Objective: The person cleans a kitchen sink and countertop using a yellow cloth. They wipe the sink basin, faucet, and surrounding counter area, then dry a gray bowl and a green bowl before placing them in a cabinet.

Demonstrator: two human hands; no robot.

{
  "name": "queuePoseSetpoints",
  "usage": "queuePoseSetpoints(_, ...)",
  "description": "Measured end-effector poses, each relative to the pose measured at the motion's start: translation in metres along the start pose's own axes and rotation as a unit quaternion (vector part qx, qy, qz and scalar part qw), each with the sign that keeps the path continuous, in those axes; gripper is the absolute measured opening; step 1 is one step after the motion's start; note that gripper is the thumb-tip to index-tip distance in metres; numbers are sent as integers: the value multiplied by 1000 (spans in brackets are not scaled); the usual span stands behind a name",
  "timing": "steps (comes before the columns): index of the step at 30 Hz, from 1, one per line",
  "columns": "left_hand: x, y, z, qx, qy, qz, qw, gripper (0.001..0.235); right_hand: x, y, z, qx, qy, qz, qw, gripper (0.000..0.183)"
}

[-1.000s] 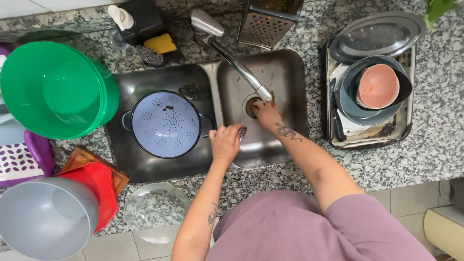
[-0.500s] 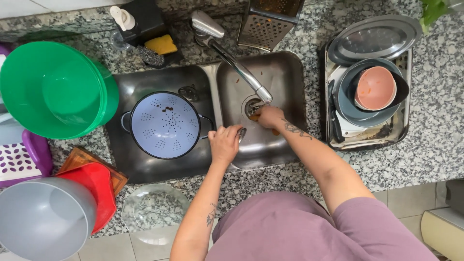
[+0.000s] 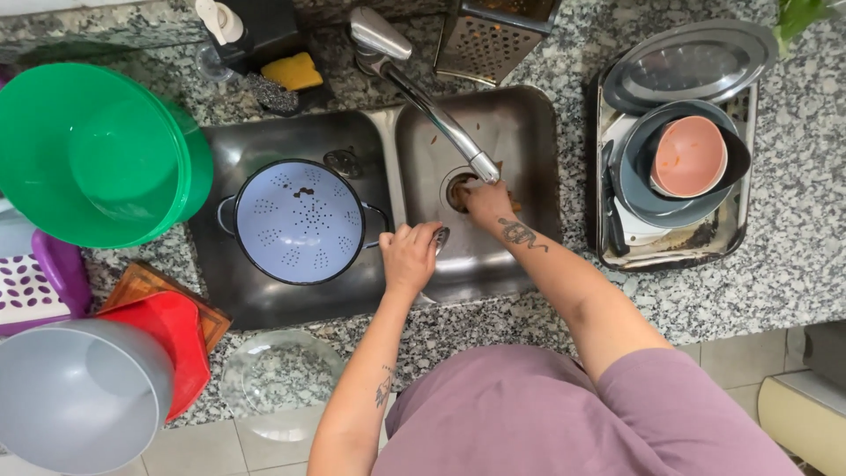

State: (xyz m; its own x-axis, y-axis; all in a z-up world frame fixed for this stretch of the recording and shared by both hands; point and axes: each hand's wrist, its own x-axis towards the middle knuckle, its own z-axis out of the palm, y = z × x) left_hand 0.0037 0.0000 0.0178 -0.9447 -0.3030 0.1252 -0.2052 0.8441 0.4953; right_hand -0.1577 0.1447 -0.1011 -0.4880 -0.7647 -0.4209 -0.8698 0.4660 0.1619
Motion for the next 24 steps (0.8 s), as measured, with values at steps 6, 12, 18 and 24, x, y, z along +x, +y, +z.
queuePoseSetpoints(6,0,0,0,0,4,-2,1000,22,18,3,-34,18,-55,38,998,40)
queuePoseSetpoints(12,-1,-3,3,1,6,1,1000,24,3,2,-58,3,-137,59,989,38)
queuePoseSetpoints(18,-3,-5,5,-7,4,1,1000,25,-17,7,-45,15,-122,29,992,27)
queuePoseSetpoints(24,-1,-4,2,-3,4,3,1000,25,0,3,-16,26,13,25,999,27)
